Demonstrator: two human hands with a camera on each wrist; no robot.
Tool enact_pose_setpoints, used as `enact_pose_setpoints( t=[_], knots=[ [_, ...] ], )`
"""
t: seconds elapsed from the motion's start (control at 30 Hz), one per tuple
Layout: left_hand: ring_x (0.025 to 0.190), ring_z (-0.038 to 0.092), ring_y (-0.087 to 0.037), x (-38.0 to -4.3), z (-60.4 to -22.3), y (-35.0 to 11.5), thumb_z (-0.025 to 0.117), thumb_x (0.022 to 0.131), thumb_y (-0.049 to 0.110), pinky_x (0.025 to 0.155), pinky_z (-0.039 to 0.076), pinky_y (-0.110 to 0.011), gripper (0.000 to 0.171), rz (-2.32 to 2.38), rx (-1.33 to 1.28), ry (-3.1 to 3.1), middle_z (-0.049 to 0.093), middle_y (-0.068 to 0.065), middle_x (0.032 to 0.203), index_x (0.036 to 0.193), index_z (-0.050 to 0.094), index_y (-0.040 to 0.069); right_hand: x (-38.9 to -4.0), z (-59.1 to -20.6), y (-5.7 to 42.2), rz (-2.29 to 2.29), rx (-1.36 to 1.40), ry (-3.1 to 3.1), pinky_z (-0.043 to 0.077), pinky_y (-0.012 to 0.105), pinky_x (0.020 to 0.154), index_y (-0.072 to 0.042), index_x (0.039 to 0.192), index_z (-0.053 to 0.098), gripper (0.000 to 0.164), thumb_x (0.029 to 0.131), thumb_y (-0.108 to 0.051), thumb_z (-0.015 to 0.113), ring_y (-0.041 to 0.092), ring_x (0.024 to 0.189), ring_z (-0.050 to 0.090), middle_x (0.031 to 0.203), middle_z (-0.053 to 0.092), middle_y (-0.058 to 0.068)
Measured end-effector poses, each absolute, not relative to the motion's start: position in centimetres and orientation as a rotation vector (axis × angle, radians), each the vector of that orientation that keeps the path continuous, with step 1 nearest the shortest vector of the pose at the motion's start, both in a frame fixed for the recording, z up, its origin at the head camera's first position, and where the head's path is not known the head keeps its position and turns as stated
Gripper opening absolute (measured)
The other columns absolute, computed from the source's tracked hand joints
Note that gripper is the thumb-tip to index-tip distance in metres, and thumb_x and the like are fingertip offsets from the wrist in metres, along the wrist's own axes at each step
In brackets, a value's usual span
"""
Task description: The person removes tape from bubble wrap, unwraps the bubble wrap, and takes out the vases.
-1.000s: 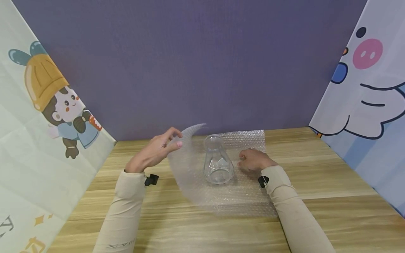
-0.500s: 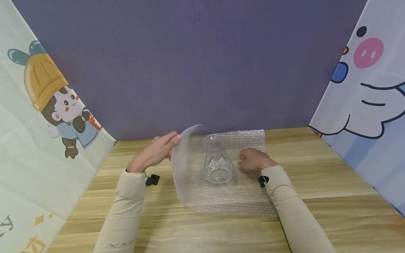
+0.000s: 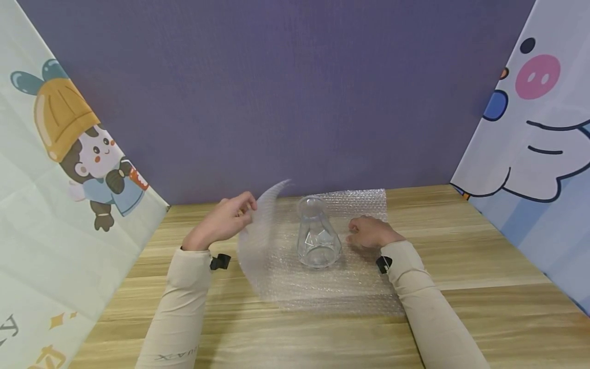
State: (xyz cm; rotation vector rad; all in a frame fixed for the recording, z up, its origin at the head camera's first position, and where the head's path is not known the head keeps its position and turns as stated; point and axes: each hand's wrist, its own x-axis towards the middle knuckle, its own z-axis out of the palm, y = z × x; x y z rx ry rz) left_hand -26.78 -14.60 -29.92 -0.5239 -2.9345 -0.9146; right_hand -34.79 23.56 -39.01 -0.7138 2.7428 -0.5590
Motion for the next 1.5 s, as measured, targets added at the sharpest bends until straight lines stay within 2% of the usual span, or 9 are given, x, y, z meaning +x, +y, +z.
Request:
enact_pose_setpoints(
  t=[0.13,0.23,0.33,0.57,0.77,1.13,1.33,1.5],
  knots=[
    [0.080,0.062,-0.019,-26.8,-29.9,-14.9,0.054,0.096,0.010,0.072,0.053,-0.034,0.031,-0.923,-0.520,-2.948,0.067,-0.006,0.097,0.127,0.056,0.010,-34.8,-39.0,23.6,-0.559,-0.715,2.745,0.051,0.060,0.102,0.008,0.135,0.059,0.048,0.102,-0.026,0.063,0.048,0.124,0.059,0.136,0.062,0.030],
    [0.066,0.053,-0.016,-26.8,-29.8,-15.1,0.054,0.096,0.010,0.064,0.047,-0.032,0.032,-0.941,-0.520,-2.950,0.062,-0.004,0.086,0.128,0.053,0.010,-34.8,-39.0,23.6,-0.561,-0.715,2.749,0.051,0.060,0.102,0.008,0.135,0.059,0.047,0.101,-0.025,0.063,0.048,0.124,0.060,0.135,0.062,0.030],
    [0.062,0.047,-0.014,-26.7,-29.7,-15.2,0.054,0.096,0.011,0.060,0.044,-0.030,0.032,-0.961,-0.514,-2.950,0.058,-0.003,0.080,0.128,0.052,0.009,-34.8,-39.0,23.6,-0.564,-0.715,2.748,0.051,0.060,0.102,0.008,0.135,0.059,0.048,0.101,-0.026,0.063,0.048,0.124,0.060,0.135,0.062,0.030],
    [0.072,0.054,-0.019,-26.4,-29.4,-15.8,0.059,0.096,0.013,0.068,0.048,-0.033,0.027,-0.966,-0.461,-2.948,0.062,-0.007,0.092,0.123,0.052,0.009,-34.7,-38.9,23.5,-0.570,-0.733,2.749,0.052,0.060,0.101,0.008,0.134,0.060,0.048,0.101,-0.026,0.064,0.048,0.122,0.061,0.134,0.063,0.030],
    [0.077,0.059,-0.019,-26.4,-29.3,-16.2,0.062,0.091,0.012,0.071,0.050,-0.034,0.027,-0.926,-0.454,-2.940,0.064,-0.006,0.094,0.117,0.055,0.012,-34.7,-38.9,23.5,-0.549,-0.721,2.768,0.051,0.060,0.101,0.007,0.133,0.061,0.046,0.101,-0.026,0.063,0.048,0.122,0.061,0.134,0.064,0.029],
    [0.071,0.054,-0.018,-26.7,-29.4,-16.8,0.065,0.088,0.004,0.067,0.046,-0.031,0.025,-0.829,-0.502,-2.970,0.061,-0.006,0.089,0.112,0.059,0.008,-34.4,-38.6,23.3,-0.546,-0.723,2.758,0.052,0.060,0.100,0.008,0.133,0.060,0.048,0.101,-0.027,0.064,0.048,0.121,0.061,0.134,0.063,0.029],
    [0.064,0.051,-0.015,-26.8,-29.5,-17.3,0.058,0.082,-0.005,0.064,0.044,-0.029,0.028,-0.789,-0.553,-2.974,0.058,-0.003,0.077,0.108,0.059,0.007,-34.5,-38.5,23.2,-0.541,-0.714,2.752,0.052,0.060,0.099,0.008,0.134,0.060,0.048,0.101,-0.026,0.064,0.048,0.121,0.061,0.134,0.063,0.029],
    [0.064,0.052,-0.013,-26.7,-29.5,-17.7,0.057,0.081,-0.006,0.065,0.046,-0.029,0.029,-0.779,-0.531,-3.017,0.058,0.000,0.074,0.108,0.058,0.006,-34.5,-38.6,23.2,-0.540,-0.706,2.749,0.052,0.059,0.099,0.009,0.134,0.059,0.048,0.101,-0.026,0.063,0.048,0.120,0.062,0.134,0.063,0.029]
  ],
)
